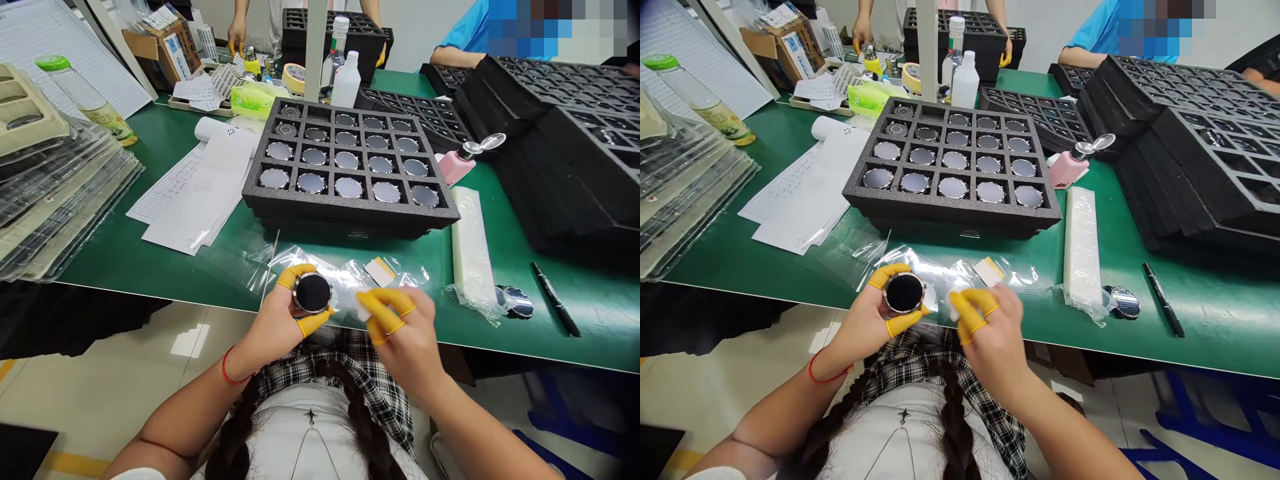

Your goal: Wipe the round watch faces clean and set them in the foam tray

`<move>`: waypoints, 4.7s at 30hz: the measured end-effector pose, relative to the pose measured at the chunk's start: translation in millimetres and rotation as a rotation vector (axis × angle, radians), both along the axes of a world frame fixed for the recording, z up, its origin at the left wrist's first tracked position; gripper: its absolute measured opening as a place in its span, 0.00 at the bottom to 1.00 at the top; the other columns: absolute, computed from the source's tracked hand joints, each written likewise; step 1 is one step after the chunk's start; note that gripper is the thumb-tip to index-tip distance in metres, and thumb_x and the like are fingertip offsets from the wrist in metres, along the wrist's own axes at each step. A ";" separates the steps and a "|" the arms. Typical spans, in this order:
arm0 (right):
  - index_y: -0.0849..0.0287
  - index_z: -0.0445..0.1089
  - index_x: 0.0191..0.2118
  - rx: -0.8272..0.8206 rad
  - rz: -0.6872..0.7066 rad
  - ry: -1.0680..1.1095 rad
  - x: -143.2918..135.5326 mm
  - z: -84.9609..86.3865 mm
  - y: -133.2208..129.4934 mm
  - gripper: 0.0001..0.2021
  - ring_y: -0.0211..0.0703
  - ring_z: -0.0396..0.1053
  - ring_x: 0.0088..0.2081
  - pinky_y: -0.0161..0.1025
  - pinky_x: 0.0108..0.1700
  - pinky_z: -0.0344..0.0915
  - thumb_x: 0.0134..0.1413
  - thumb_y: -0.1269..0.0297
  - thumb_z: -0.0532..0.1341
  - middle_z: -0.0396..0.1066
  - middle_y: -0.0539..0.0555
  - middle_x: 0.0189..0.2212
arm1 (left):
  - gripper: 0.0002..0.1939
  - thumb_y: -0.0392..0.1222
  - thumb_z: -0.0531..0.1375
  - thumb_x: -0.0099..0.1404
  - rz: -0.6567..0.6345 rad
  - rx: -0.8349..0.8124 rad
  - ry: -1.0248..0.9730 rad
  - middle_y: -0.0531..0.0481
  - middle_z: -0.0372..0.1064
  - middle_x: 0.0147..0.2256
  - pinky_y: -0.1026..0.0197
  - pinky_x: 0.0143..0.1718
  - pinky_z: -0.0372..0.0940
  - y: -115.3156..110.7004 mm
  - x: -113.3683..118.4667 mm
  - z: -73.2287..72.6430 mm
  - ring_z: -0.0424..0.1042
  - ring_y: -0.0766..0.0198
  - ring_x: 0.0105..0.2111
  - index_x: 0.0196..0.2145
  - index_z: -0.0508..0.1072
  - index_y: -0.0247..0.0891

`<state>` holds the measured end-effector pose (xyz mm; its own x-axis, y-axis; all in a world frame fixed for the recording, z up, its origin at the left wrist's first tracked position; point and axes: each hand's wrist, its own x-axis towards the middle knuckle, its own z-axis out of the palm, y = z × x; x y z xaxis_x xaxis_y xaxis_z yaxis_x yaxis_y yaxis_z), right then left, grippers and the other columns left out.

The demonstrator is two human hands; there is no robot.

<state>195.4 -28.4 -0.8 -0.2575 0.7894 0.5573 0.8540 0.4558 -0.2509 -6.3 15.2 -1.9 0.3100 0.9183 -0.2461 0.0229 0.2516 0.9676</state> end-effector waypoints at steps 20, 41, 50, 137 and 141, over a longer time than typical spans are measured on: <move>0.52 0.56 0.61 -0.677 0.167 0.620 -14.2 -9.0 8.6 0.25 0.43 0.72 0.40 0.48 0.51 0.65 0.59 0.68 0.59 0.74 0.48 0.35 | 0.32 0.34 0.69 0.55 -0.004 -0.123 -0.281 0.50 0.74 0.43 0.60 0.46 0.72 1.6 -6.1 10.2 0.80 0.59 0.40 0.51 0.57 0.43; 0.55 0.69 0.37 -0.268 0.113 0.149 -19.3 -6.1 1.4 0.06 0.40 0.68 0.35 0.51 0.56 0.57 0.62 0.71 0.56 0.74 0.51 0.33 | 0.36 0.45 0.72 0.51 -0.035 -0.171 -0.014 0.43 0.77 0.44 0.53 0.45 0.74 4.3 -8.3 11.3 0.79 0.49 0.44 0.53 0.60 0.41; 0.51 0.69 0.37 -0.187 0.151 0.416 -9.0 33.1 -13.7 0.06 0.43 0.68 0.44 0.53 0.59 0.54 0.58 0.71 0.61 0.71 0.50 0.37 | 0.36 0.44 0.71 0.54 0.053 -0.208 -0.079 0.46 0.78 0.38 0.53 0.47 0.72 18.1 -13.0 8.6 0.80 0.54 0.40 0.54 0.56 0.41; 0.57 0.70 0.27 -1.092 0.060 1.218 -17.3 18.9 23.8 0.08 0.47 0.68 0.49 0.42 0.48 0.65 0.52 0.61 0.66 0.70 0.52 0.47 | 0.27 0.42 0.66 0.60 -0.302 0.015 0.067 0.51 0.69 0.49 0.56 0.44 0.71 -7.0 -0.9 -1.4 0.76 0.60 0.41 0.54 0.61 0.50; 0.58 0.70 0.26 -1.101 0.063 1.246 -17.9 19.4 22.8 0.09 0.46 0.68 0.46 0.40 0.44 0.68 0.50 0.61 0.67 0.69 0.52 0.46 | 0.27 0.42 0.66 0.60 -0.299 0.028 0.081 0.51 0.69 0.48 0.56 0.45 0.71 -7.4 -1.5 -3.6 0.75 0.60 0.41 0.54 0.60 0.51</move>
<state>177.5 -5.6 18.6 -0.1564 0.9245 -0.3476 -0.1152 -0.3666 -0.9232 -7.8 7.8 -5.5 0.5478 0.7963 -0.2565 0.1690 0.1950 0.9661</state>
